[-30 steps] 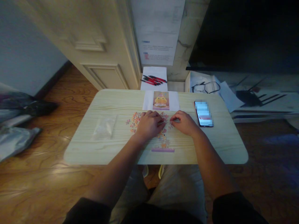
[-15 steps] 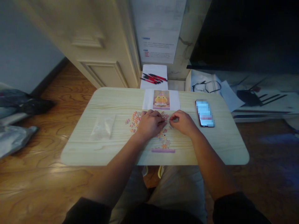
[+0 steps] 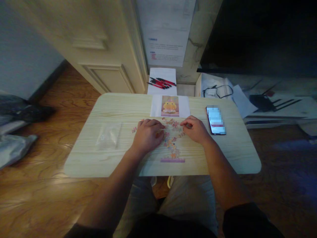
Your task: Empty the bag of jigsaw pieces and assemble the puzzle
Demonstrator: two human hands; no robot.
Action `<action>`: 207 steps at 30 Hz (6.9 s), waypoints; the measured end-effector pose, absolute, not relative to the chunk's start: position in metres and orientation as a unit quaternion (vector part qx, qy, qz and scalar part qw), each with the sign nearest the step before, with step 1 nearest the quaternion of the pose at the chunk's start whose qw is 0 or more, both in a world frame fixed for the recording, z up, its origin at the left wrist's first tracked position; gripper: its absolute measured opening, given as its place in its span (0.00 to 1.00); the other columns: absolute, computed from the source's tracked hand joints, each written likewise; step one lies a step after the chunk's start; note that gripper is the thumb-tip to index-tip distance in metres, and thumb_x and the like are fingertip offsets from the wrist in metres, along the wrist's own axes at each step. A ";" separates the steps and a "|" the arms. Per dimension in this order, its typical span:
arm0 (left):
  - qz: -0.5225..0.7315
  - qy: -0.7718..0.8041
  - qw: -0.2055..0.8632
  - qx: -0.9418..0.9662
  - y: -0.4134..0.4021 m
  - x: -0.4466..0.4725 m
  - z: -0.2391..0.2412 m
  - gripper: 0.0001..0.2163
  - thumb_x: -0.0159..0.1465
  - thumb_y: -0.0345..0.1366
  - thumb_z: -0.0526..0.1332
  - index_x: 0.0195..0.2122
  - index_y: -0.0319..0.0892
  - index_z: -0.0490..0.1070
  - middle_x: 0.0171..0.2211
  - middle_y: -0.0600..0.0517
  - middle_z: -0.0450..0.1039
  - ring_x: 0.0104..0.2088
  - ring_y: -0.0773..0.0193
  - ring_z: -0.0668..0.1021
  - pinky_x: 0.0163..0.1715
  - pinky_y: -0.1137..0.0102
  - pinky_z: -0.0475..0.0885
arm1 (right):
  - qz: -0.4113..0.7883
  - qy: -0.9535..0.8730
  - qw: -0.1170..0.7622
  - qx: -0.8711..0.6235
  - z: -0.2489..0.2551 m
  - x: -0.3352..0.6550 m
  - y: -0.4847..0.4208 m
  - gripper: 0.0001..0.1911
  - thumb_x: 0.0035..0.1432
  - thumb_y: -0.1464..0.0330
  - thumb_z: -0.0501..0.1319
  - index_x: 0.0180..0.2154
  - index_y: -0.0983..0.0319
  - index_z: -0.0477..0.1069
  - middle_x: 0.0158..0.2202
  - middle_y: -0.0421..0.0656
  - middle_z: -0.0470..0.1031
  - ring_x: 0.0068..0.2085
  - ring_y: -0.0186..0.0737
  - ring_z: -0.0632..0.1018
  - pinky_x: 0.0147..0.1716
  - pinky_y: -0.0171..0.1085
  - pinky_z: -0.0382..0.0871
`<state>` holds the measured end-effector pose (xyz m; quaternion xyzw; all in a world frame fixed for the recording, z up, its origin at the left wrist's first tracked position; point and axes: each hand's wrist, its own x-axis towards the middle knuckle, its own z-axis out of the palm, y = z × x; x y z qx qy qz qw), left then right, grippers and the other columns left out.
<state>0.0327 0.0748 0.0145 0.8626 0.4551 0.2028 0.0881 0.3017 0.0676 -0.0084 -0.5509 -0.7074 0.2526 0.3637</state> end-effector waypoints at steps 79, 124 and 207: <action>0.215 0.478 0.063 0.849 0.059 0.042 0.008 0.09 0.63 0.35 0.62 0.43 0.46 0.80 0.47 0.47 0.81 0.48 0.47 0.76 0.50 0.50 0.66 | 0.179 -0.673 0.355 -0.624 -0.022 0.280 0.029 0.07 0.60 0.70 0.68 0.41 0.56 0.82 0.44 0.45 0.76 0.48 0.45 0.77 0.55 0.46 0.72; 0.237 0.364 0.119 0.893 0.027 0.033 -0.005 0.09 0.67 0.39 0.62 0.44 0.48 0.81 0.49 0.48 0.79 0.51 0.53 0.76 0.53 0.54 0.68 | 0.239 -0.739 0.233 -0.585 0.017 0.273 -0.030 0.08 0.60 0.71 0.69 0.42 0.57 0.81 0.44 0.44 0.77 0.47 0.44 0.78 0.52 0.43 0.71; 0.222 0.349 0.100 0.905 0.019 0.032 0.007 0.16 0.72 0.46 0.56 0.51 0.46 0.78 0.54 0.48 0.79 0.53 0.52 0.76 0.57 0.51 0.65 | 0.123 -0.733 0.262 -0.615 0.004 0.265 -0.003 0.14 0.66 0.68 0.62 0.50 0.54 0.82 0.57 0.46 0.77 0.58 0.55 0.71 0.60 0.56 0.64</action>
